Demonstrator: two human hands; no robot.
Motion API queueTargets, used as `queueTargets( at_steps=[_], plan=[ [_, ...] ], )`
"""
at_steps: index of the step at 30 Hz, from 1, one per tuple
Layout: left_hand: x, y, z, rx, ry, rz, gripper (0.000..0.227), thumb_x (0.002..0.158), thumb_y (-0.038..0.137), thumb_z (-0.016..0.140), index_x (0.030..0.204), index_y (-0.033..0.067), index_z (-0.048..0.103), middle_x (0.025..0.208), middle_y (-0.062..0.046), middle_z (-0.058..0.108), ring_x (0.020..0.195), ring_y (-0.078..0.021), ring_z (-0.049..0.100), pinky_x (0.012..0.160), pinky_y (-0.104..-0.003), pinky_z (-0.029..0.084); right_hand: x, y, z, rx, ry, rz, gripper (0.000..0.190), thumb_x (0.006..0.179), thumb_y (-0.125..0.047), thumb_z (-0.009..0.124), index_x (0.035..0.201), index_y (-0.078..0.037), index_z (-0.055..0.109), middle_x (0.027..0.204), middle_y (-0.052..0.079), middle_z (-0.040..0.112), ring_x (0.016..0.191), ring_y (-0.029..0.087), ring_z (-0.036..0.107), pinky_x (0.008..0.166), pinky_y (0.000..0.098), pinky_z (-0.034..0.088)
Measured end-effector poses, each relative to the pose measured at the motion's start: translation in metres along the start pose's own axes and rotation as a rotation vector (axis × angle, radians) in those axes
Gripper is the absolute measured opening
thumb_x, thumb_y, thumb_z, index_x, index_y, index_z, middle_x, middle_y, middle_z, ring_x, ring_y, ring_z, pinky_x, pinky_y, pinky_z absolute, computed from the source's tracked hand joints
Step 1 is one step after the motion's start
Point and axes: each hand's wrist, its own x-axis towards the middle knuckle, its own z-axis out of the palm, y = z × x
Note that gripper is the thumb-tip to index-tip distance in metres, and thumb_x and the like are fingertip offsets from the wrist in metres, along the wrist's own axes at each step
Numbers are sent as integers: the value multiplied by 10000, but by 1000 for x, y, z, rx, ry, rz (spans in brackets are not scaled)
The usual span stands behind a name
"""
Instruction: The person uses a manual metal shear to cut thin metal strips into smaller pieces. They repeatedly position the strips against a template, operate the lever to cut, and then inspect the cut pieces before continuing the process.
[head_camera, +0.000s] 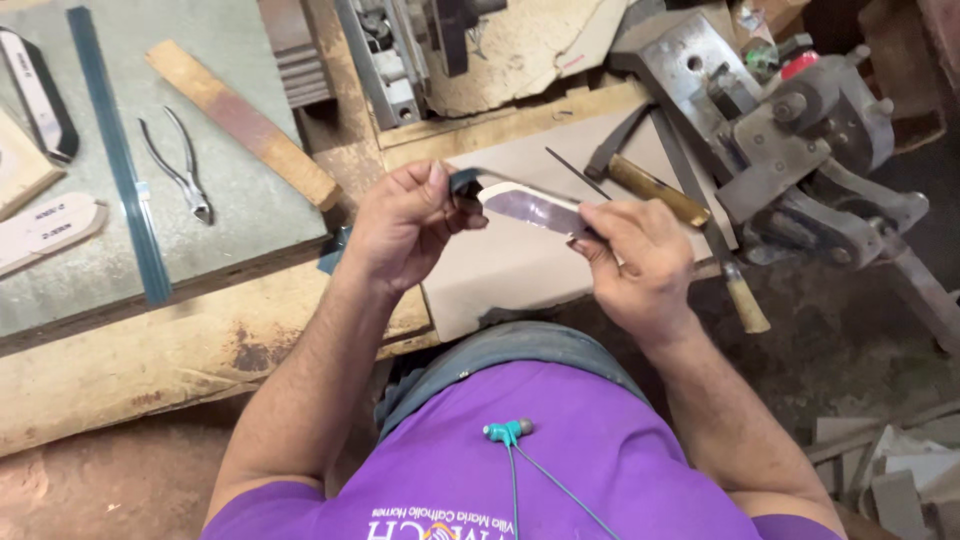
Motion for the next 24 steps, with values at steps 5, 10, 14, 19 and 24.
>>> queueTargets(
  at_steps=[5, 10, 14, 19, 24],
  plan=[
    [-22, 5, -8, 32, -15, -4, 248, 1057, 248, 669, 1064, 0, 666, 985, -104, 732, 891, -210, 713, 894, -401, 594, 3, -18, 15, 19, -23, -58, 367, 785, 51, 853, 1130, 5, 737, 1051, 117, 712, 915, 281, 659, 795, 383, 539],
    [-32, 9, -10, 21, -54, 6, 246, 1032, 242, 678, 1086, 3, 661, 988, -103, 733, 900, -204, 712, 896, -425, 601, 8, -26, 26, 31, -6, -138, 332, 804, 74, 847, 1110, 6, 739, 1046, 108, 717, 899, 261, 663, 772, 363, 536],
    [-35, 12, -12, 0, -58, -15, 222, 1025, 202, 708, 1079, -9, 663, 978, -98, 719, 904, -195, 709, 917, -439, 609, 10, -27, 27, 0, 10, -193, 334, 801, 108, 833, 1110, 15, 744, 1038, 111, 710, 884, 262, 661, 754, 367, 533],
    [-31, 16, -7, 103, 7, -154, 235, 947, 168, 738, 1030, -47, 693, 925, -130, 728, 821, -206, 721, 798, -413, 630, 13, -22, 22, -62, 13, -285, 309, 820, 141, 792, 1101, 21, 745, 1033, 111, 709, 901, 268, 670, 764, 380, 541],
    [-24, 11, 1, 282, 89, -255, 317, 895, 174, 778, 1061, -93, 740, 853, -139, 743, 703, -187, 707, 645, -352, 613, 14, -20, 15, -175, -30, -345, 317, 793, 133, 733, 1088, 23, 771, 1038, 113, 726, 903, 276, 674, 776, 393, 558]
  ],
)
